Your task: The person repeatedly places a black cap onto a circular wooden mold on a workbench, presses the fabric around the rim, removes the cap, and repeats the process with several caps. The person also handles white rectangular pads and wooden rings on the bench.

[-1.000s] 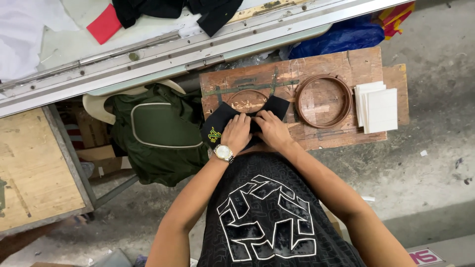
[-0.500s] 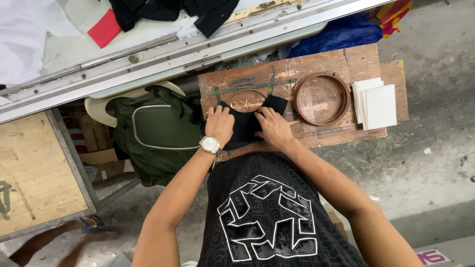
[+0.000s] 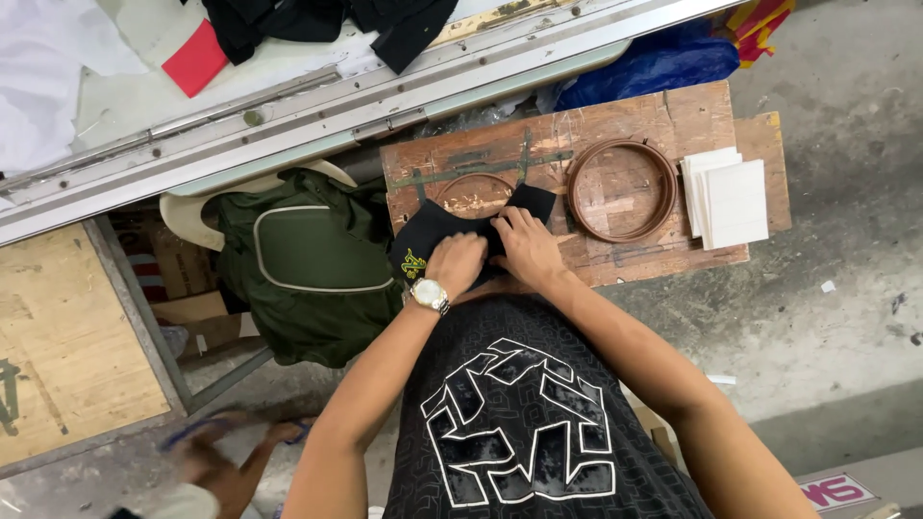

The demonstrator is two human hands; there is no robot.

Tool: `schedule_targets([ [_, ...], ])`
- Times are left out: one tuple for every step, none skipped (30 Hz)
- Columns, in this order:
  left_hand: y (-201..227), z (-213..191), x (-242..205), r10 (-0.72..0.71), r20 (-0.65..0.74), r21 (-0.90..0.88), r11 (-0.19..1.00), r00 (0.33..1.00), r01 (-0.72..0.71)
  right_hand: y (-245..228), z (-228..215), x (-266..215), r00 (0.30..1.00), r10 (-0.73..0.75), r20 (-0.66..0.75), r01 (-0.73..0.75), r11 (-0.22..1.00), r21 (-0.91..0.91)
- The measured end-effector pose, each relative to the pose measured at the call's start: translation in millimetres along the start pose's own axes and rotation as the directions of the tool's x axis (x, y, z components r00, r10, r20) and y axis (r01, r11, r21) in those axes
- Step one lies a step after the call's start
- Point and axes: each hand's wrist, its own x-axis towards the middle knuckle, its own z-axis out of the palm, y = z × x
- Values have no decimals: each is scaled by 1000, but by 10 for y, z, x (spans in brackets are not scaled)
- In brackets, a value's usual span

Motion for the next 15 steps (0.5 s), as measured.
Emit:
schedule_targets([
  [11,-55,-13,0,-2,-1,1000,1000,0,16,8,20,1000,0,0,0,1000,-2],
  [28,-101,-45,11,9,1,1000,1000,-11,21,23,25,1000,-6,5,6,1000,-17],
  [46,-145,-78,22,21,2,1000,1000,-22,25,40,27,1000,-11,10,12,999,-31],
  [84,-269,-111,25,21,-1,1000,999,-25,20,36,27,1000,-8,12,8,999,-34],
  [123,-394,-144,28,59,-39,999,998,-25,15,30,24,1000,-7,7,8,999,-38],
  [152,-529,-174,29,95,-76,997,995,-22,9,22,37,1000,-9,0,9,999,-43],
  [250,-682,-244,31,94,-77,997,995,-24,5,12,22,1000,-8,0,8,999,-44],
  [333,-848,-313,36,130,-86,996,991,-25,-5,-1,26,1000,-14,-21,13,999,-53],
  [418,-1014,-384,41,166,-95,995,985,-26,-16,-16,30,999,-20,-43,17,998,-61],
  [339,-765,-359,41,164,-94,995,986,-26,-4,3,36,999,-21,-45,18,998,-62],
  [259,-514,-333,81,66,4,997,995,-82,9,24,42,999,-21,-37,18,997,-70],
  [184,-256,-318,130,-27,106,986,991,-127,16,50,37,999,-20,-29,18,997,-76],
  [174,-277,-279,130,-27,106,986,991,-127,16,74,53,999,-20,-28,18,997,-76],
  [178,-290,-248,99,-11,88,991,995,-98,13,99,45,1000,-5,-28,3,998,-59],
  [182,-301,-214,69,5,71,995,998,-69,14,126,37,1000,11,-28,-12,999,-43],
])
